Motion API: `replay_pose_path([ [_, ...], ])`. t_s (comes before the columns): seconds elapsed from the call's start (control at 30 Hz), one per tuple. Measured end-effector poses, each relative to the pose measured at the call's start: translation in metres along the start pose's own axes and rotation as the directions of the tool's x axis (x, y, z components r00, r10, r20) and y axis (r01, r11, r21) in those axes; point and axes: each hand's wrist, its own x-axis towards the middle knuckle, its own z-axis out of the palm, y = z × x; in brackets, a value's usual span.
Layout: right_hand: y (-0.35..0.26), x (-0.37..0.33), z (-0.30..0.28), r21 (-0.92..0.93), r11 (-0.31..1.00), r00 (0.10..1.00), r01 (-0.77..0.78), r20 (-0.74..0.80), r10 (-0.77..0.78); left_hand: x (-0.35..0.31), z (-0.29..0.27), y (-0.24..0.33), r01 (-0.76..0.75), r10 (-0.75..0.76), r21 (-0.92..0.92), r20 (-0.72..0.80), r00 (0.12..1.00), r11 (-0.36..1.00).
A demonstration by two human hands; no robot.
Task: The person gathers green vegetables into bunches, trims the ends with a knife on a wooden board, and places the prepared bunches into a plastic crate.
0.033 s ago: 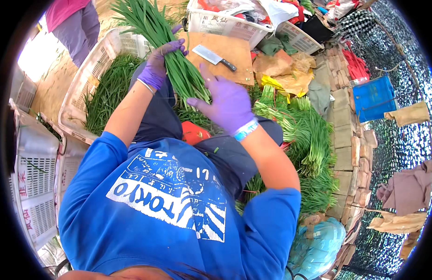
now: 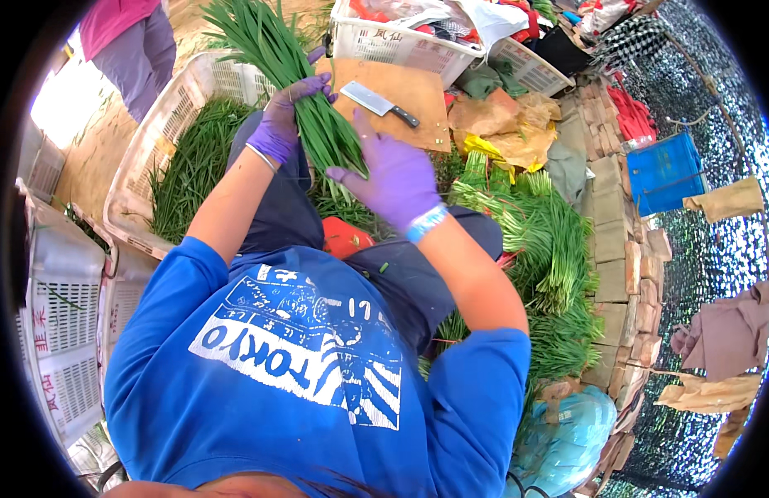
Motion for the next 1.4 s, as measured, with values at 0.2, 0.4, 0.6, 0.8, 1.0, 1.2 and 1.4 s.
replay_pose_path([
  [0.2,0.028,-0.023,0.061,0.012,0.995,0.987,0.099,-0.128,-0.097,-0.012,0.012,0.005,-0.009,0.012,0.053,-0.058,0.998,0.999],
  [0.4,0.03,-0.091,0.07,-0.023,0.973,0.955,0.23,0.199,-0.221,-0.007,-0.033,0.01,-0.102,0.093,-0.088,-0.105,0.99,0.991],
  [0.6,0.047,-0.106,0.046,-0.29,0.953,0.611,-0.088,0.74,0.282,-0.002,-0.052,0.021,-0.202,0.18,-0.155,-0.147,0.973,0.967],
  [0.8,-0.006,-0.014,0.024,-0.208,0.966,0.978,0.155,-0.104,-0.179,-0.005,-0.038,0.012,-0.126,0.119,-0.092,-0.076,0.99,0.988],
  [1.0,0.005,-0.016,0.052,-0.155,0.952,0.949,0.265,-0.135,-0.286,-0.007,-0.029,0.009,-0.09,0.087,-0.119,-0.031,0.996,0.989],
  [1.2,0.022,-0.071,0.042,-0.101,0.958,0.961,0.27,-0.042,-0.275,-0.015,-0.042,0.018,-0.188,0.168,-0.233,-0.104,0.98,0.954],
  [1.4,0.0,-0.035,0.025,0.005,0.998,0.989,0.064,-0.137,-0.063,-0.019,-0.017,-0.006,-0.166,0.154,-0.137,-0.095,0.984,0.977],
])
